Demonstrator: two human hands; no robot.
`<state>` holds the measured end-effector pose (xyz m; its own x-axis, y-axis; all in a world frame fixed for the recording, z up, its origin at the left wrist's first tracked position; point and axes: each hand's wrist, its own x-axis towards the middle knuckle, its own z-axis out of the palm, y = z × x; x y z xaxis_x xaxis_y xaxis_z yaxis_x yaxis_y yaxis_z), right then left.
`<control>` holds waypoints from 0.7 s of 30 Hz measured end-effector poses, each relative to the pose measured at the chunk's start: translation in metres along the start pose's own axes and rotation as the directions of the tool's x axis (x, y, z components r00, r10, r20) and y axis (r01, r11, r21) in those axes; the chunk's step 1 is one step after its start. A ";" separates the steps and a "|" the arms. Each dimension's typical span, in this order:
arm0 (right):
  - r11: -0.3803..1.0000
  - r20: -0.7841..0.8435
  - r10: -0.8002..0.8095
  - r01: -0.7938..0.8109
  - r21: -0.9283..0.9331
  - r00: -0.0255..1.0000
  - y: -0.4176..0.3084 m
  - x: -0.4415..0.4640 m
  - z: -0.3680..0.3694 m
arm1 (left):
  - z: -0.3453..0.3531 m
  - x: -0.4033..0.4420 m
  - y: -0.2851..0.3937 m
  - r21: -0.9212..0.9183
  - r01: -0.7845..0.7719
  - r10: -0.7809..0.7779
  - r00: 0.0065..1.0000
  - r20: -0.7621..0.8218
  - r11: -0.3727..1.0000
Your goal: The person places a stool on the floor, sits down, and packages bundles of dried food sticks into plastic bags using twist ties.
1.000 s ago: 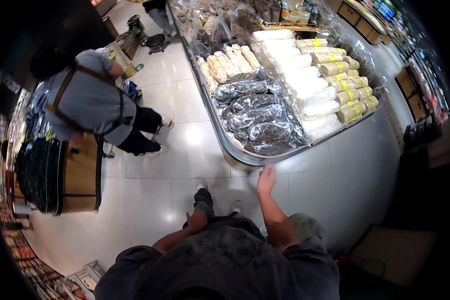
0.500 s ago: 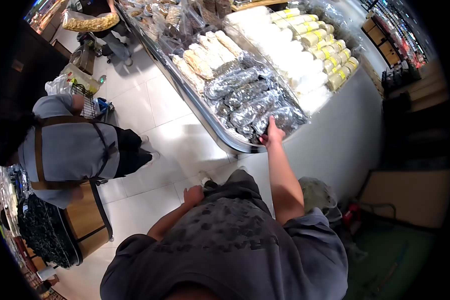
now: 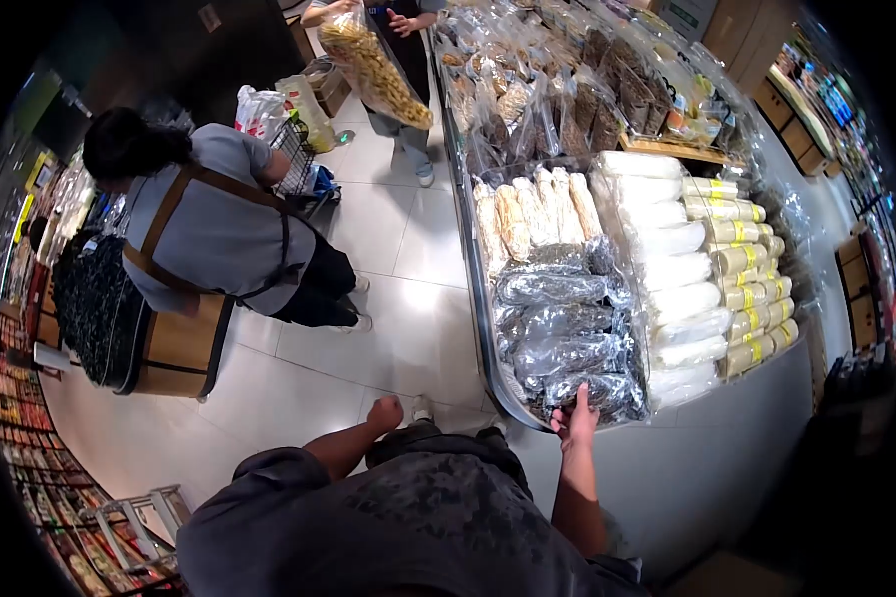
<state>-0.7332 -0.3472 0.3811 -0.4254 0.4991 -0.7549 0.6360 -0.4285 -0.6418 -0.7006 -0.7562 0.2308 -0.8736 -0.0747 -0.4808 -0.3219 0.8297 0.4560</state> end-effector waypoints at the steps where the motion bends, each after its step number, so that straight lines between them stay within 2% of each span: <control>1: 1.000 0.056 0.004 -0.004 -0.006 0.998 0.003 0.007 -0.005 | 0.011 0.006 -0.014 0.020 -0.024 0.024 1.000 -0.003 1.000; 3: 0.999 0.042 -0.004 0.005 -0.037 0.999 -0.004 -0.002 -0.004 | 0.022 0.005 -0.018 0.035 -0.039 0.040 0.999 -0.030 0.999; 5: 0.999 0.060 0.014 -0.011 -0.051 0.998 -0.007 -0.004 -0.009 | 0.034 -0.009 -0.015 -0.050 0.044 -0.045 0.999 -0.014 0.998; 8: 0.999 0.187 0.014 -0.006 -0.048 0.982 0.001 0.012 -0.022 | 0.055 -0.027 0.003 -0.120 0.059 -0.058 0.998 0.016 0.991; 9: 0.999 0.266 -0.010 0.018 -0.030 0.964 0.003 0.016 -0.028 | 0.061 -0.032 0.018 -0.166 0.104 -0.108 0.994 -0.018 0.981; 10: 0.996 0.298 -0.010 0.037 -0.085 0.955 0.003 0.017 -0.035 | 0.075 -0.029 0.025 -0.168 0.099 -0.102 0.995 -0.013 0.981; 12: 1.000 0.364 -0.023 0.024 0.001 0.931 0.010 0.021 -0.044 | 0.103 -0.022 0.039 -0.255 0.051 -0.071 0.995 -0.070 0.966; 13: 1.000 0.417 0.004 0.000 -0.010 0.909 0.006 0.018 -0.049 | 0.101 -0.022 0.056 -0.419 -0.039 0.033 0.999 -0.020 0.907; 14: 1.000 0.423 0.004 0.008 -0.025 0.906 0.009 0.024 -0.053 | 0.107 -0.017 0.073 -0.418 -0.040 0.039 0.999 -0.012 0.908; 16: 1.000 0.491 0.004 0.012 -0.028 0.871 0.010 0.030 -0.066 | 0.135 -0.005 0.097 -0.813 -0.101 0.121 0.992 -0.037 0.574; 20: 0.985 0.462 -0.084 0.143 -0.094 0.883 0.012 0.029 -0.084 | 0.121 -0.013 0.166 -0.801 -0.112 0.130 0.991 -0.042 0.589; 21: 0.982 0.446 -0.130 0.177 -0.065 0.886 0.014 0.025 -0.087 | 0.120 -0.014 0.171 -0.723 -0.179 0.228 0.973 -0.030 0.668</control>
<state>-0.6791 -0.2752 0.3652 -0.7467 0.1621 -0.6452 0.5911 -0.2831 -0.7553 -0.6995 -0.5474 0.2257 -0.9346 0.0996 -0.3416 -0.3226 0.1675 0.9316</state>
